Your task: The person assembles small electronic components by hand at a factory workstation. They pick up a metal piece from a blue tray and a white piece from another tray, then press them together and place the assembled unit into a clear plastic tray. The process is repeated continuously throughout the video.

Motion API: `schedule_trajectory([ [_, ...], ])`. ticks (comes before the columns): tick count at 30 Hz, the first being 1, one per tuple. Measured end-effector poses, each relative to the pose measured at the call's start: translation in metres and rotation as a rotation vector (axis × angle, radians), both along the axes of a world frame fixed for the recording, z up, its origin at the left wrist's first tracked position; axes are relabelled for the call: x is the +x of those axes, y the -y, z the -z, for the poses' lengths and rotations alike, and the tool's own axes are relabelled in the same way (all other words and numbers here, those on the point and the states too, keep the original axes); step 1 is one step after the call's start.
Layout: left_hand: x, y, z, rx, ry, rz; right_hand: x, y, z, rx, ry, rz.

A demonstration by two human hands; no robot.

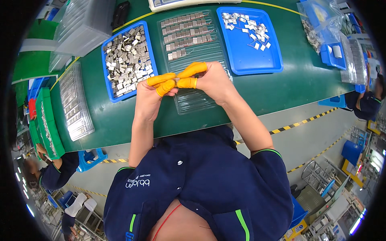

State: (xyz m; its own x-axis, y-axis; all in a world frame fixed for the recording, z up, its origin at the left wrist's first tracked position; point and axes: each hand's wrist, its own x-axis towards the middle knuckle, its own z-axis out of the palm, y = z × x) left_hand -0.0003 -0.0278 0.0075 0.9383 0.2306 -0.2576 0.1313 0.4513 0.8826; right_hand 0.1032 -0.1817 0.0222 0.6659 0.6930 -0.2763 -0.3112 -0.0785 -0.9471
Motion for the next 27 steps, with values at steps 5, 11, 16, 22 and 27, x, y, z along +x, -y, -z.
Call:
schedule_trajectory([
  [5, 0.003, 0.001, -0.002, -0.005, 0.010, -0.086, 0.011, -0.008, -0.002, -0.083, 0.346, 0.021],
  [11, -0.004, -0.036, 0.018, 0.504, 0.032, -0.414, 0.044, -0.013, 0.024, -0.538, 1.401, 0.296],
  [16, -0.005, -0.059, 0.006, 1.172, -0.313, -0.408, 0.044, -0.013, 0.041, -0.691, 1.530, 0.131],
  [22, -0.004, -0.054, 0.014, 1.481, -0.350, -0.287, 0.052, 0.005, 0.029, -0.645, 1.418, 0.234],
  [27, 0.002, -0.046, 0.008, 1.575, -0.504, -0.241, 0.080, 0.064, 0.022, -0.803, 1.343, 0.448],
])
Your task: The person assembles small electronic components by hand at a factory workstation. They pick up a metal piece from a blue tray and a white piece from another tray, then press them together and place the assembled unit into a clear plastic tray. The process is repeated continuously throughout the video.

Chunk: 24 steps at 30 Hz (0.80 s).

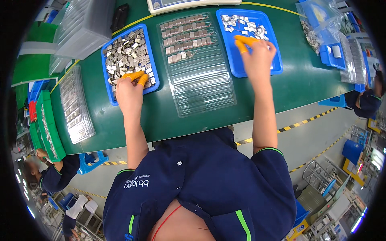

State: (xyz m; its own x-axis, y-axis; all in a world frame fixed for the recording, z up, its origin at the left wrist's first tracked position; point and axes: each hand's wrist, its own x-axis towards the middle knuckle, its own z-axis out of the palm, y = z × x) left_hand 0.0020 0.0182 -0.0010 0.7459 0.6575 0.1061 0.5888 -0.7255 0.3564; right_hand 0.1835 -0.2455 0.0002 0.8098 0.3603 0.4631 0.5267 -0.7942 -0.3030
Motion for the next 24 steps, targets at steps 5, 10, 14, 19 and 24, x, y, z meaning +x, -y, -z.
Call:
schedule_trajectory([
  [5, -0.001, 0.005, -0.005, 0.066, -0.025, 0.001, 0.028, 0.051, 0.009, -0.063, -0.148, 0.295],
  [10, 0.001, 0.012, -0.009, 0.119, 0.039, 0.028, 0.031, 0.049, 0.010, -0.015, -0.091, 0.110],
  [14, 0.001, 0.006, -0.008, 0.064, -0.053, -0.035, 0.035, 0.045, 0.021, -0.155, -0.225, 0.238],
  [19, 0.003, 0.011, -0.019, -0.137, 0.053, -0.158, 0.024, 0.031, 0.006, -0.054, -0.287, 0.311],
  [24, 0.001, 0.013, -0.008, -0.785, 0.588, -0.015, 0.006, 0.017, -0.004, 0.289, -0.249, 0.096],
])
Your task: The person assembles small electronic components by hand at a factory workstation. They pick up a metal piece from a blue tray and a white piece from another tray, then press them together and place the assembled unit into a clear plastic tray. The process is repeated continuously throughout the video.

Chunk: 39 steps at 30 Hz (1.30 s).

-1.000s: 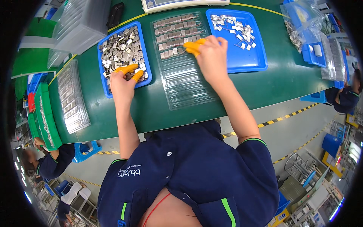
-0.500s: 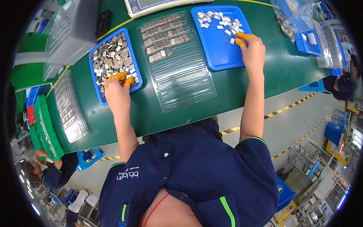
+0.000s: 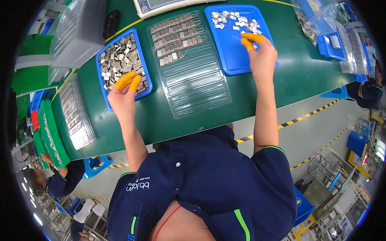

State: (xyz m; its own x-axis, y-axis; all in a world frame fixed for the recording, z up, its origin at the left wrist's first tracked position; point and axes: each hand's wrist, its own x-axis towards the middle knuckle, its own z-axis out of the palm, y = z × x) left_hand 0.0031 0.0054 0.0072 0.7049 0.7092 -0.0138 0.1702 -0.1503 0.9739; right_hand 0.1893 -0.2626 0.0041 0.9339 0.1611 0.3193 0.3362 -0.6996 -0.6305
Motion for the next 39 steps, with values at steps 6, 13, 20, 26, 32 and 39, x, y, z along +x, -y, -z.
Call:
schedule_trajectory([
  [6, 0.006, 0.027, -0.001, -0.375, 0.127, 0.215, -0.059, -0.055, -0.009, 0.749, -0.512, -0.420],
  [13, 0.002, 0.046, -0.001, -0.491, 0.194, 0.248, -0.089, -0.081, -0.011, 0.668, -0.583, -0.492],
  [20, -0.001, 0.048, 0.000, -0.579, 0.193, 0.227, -0.099, -0.084, -0.012, 0.736, -0.565, -0.433],
  [26, 0.000, 0.048, -0.003, -0.606, 0.183, 0.197, -0.103, -0.083, -0.012, 0.719, -0.504, -0.410],
  [32, 0.001, 0.049, -0.002, -0.623, 0.182, 0.183, -0.102, -0.084, -0.010, 0.683, -0.431, -0.408],
  [39, -0.002, 0.050, 0.002, -0.654, 0.190, 0.242, -0.104, -0.084, -0.009, 0.762, -0.605, -0.473],
])
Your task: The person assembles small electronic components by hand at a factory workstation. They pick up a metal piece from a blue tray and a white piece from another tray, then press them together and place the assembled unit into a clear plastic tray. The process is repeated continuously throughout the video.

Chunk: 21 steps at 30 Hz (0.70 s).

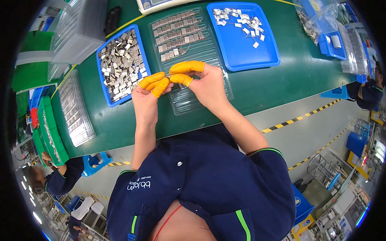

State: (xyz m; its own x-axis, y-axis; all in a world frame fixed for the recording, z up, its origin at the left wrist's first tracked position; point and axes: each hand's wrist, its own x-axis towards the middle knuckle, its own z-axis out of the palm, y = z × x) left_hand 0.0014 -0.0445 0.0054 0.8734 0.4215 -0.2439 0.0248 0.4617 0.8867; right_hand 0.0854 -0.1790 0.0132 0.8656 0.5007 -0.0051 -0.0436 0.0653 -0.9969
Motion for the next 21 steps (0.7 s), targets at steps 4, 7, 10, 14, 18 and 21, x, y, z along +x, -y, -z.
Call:
schedule_trajectory([
  [4, -0.002, -0.003, -0.001, -0.124, 0.003, 0.087, 0.003, 0.002, 0.007, 0.159, -0.355, -0.094],
  [7, -0.003, -0.002, -0.003, -0.144, 0.017, 0.108, 0.004, 0.005, 0.009, 0.171, -0.391, -0.152],
  [10, 0.000, 0.004, -0.005, -0.083, 0.026, 0.070, 0.003, 0.007, 0.010, 0.146, -0.258, -0.121],
  [14, 0.006, 0.011, -0.002, -0.106, 0.030, 0.008, 0.002, 0.003, 0.011, 0.106, -0.146, -0.037],
  [18, 0.013, 0.019, 0.005, -0.184, 0.042, -0.160, 0.009, -0.003, 0.003, -0.129, 0.318, -0.010],
  [21, 0.017, 0.020, 0.003, -0.087, 0.091, -0.219, 0.016, -0.005, -0.004, -0.232, 0.441, -0.002],
])
